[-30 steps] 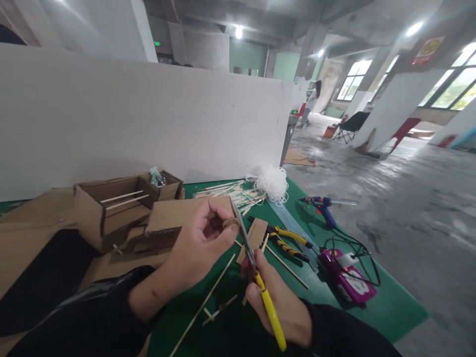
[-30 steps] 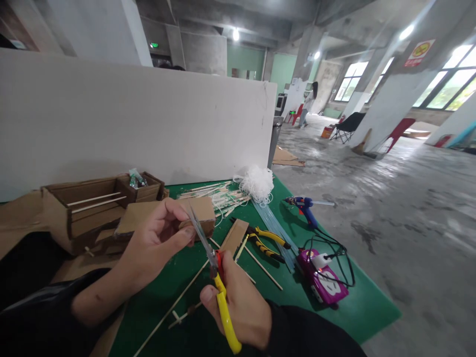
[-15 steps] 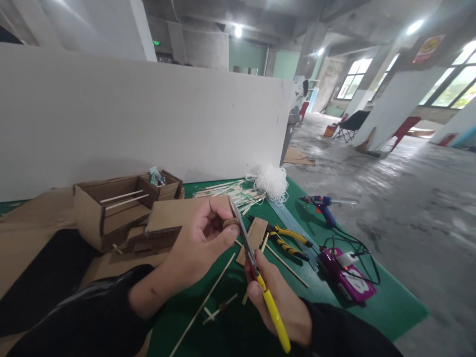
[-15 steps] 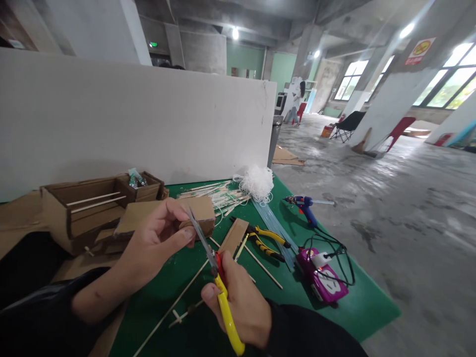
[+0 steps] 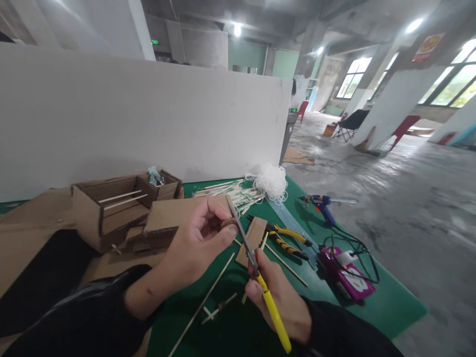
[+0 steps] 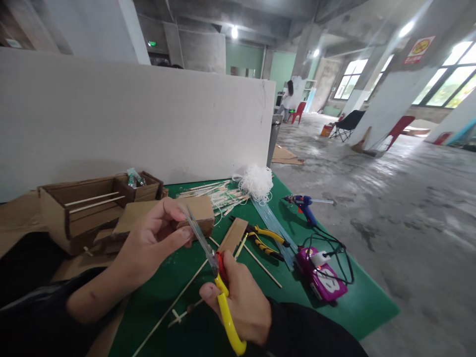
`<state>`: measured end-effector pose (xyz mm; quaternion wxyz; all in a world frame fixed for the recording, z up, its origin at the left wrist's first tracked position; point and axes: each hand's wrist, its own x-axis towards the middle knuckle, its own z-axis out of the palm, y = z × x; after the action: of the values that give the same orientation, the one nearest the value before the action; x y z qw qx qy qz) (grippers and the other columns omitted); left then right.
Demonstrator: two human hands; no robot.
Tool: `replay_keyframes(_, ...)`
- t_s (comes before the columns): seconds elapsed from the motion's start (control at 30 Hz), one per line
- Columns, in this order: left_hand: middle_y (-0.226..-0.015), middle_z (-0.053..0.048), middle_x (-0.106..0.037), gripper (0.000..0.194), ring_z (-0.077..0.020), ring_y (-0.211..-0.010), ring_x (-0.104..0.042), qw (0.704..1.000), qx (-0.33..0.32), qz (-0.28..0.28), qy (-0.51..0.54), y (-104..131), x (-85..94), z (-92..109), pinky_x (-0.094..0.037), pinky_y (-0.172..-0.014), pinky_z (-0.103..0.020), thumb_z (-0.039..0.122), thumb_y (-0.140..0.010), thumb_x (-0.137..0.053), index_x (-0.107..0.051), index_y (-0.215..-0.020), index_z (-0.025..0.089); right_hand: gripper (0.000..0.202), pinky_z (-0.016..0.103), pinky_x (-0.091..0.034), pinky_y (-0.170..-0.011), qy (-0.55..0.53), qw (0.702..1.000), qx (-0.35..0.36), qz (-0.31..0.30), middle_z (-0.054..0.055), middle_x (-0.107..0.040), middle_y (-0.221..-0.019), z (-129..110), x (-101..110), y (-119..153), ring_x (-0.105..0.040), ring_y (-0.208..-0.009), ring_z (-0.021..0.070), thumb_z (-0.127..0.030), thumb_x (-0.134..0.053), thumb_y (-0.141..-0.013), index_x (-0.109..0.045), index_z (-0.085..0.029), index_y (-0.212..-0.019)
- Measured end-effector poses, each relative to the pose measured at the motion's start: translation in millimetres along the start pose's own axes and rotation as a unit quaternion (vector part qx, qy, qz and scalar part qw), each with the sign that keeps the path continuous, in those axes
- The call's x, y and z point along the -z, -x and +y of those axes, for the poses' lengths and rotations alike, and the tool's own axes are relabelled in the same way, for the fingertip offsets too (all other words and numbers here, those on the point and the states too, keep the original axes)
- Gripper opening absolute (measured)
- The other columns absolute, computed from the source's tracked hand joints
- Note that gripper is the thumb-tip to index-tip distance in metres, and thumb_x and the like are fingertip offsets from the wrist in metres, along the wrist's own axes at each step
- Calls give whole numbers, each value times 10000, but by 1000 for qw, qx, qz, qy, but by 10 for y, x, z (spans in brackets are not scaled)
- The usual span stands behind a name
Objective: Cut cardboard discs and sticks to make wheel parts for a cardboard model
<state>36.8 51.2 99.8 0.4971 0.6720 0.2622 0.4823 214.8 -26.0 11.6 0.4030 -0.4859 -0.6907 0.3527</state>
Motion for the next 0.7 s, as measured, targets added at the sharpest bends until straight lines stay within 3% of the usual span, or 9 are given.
replay_keyframes(0.5,-830,47,-515,129,-91,-694,-536,1000,24,-3,-2,18,-39,8,-482,-647,-203,190,-901,-596,-477,-935,224,543,276,-283,-564,-69,998,-3,4,-37,-393,-748,-2,-33,-8,-317,-641,132,-755,-435,-881,-455,-212,-863)
replay_keyframes(0.63,-837,43,-531,82,-114,-734,-543,998,39,-11,-57,53,-28,-14,-474,-695,-236,269,-951,-548,-485,-990,234,533,287,-315,-599,-84,996,-3,3,-31,-406,-762,-16,-38,-1,-338,-655,137,-743,-424,-893,-458,-212,-874)
replay_keyframes(0.7,-789,35,-537,160,-129,-723,-535,992,36,-41,-112,72,-7,-27,-454,-684,-251,338,-991,-478,-512,-894,216,526,292,-327,-608,-81,997,-5,6,-25,-418,-771,-29,-31,0,-350,-664,142,-735,-422,-898,-464,-211,-884)
